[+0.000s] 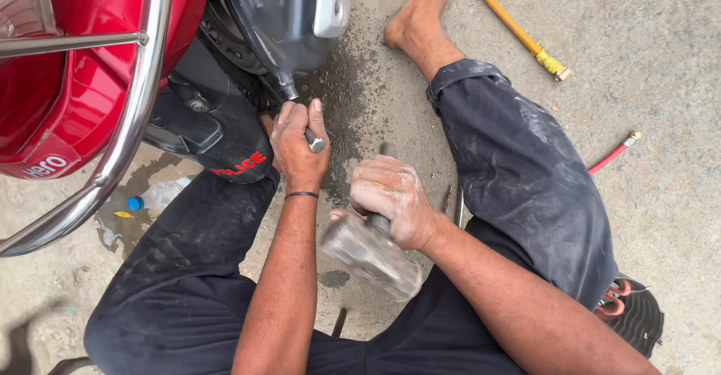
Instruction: The person sits on the ground and uses a hammer to repeatedly strike a metal tool inserted into the rear wheel hub of a red scooter. The person continues this action for the duration of the clip.
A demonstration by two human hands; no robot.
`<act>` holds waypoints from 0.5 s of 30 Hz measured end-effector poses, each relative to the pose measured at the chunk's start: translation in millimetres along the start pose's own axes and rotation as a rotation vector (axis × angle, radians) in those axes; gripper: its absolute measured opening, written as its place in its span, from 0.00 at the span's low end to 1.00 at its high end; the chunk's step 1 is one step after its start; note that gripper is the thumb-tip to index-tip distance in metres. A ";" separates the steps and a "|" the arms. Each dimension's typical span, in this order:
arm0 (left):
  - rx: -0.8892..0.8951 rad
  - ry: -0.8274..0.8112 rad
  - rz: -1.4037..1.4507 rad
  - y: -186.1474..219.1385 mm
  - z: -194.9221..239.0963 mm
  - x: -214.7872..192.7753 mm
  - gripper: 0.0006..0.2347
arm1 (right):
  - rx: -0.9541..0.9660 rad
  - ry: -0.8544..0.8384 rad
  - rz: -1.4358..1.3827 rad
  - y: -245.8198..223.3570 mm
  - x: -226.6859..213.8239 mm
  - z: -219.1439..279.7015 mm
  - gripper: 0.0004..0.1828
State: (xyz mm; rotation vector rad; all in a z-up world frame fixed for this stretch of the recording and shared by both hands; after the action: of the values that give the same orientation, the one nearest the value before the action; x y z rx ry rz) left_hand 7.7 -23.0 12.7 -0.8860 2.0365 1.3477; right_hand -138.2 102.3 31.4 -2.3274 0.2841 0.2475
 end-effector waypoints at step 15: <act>-0.075 0.027 0.038 2.3 17.7 8.9 0.13 | 0.438 -0.020 0.016 28.4 18.3 19.3 0.13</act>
State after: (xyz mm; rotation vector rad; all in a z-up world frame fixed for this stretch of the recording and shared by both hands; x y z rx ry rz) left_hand 1.6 -7.9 1.2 -0.9065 2.0444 1.4480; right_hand -130.4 94.4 -5.8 -1.8895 0.3124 0.1937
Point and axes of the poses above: each hand's wrist, its own z-axis away from the middle knuckle, its own x-axis out of the palm, y = z × x, the point moved 1 cm from there along -z, towards the middle knuckle, and after that the axes turned 11 degrees about -x, right-handed, at the moved point
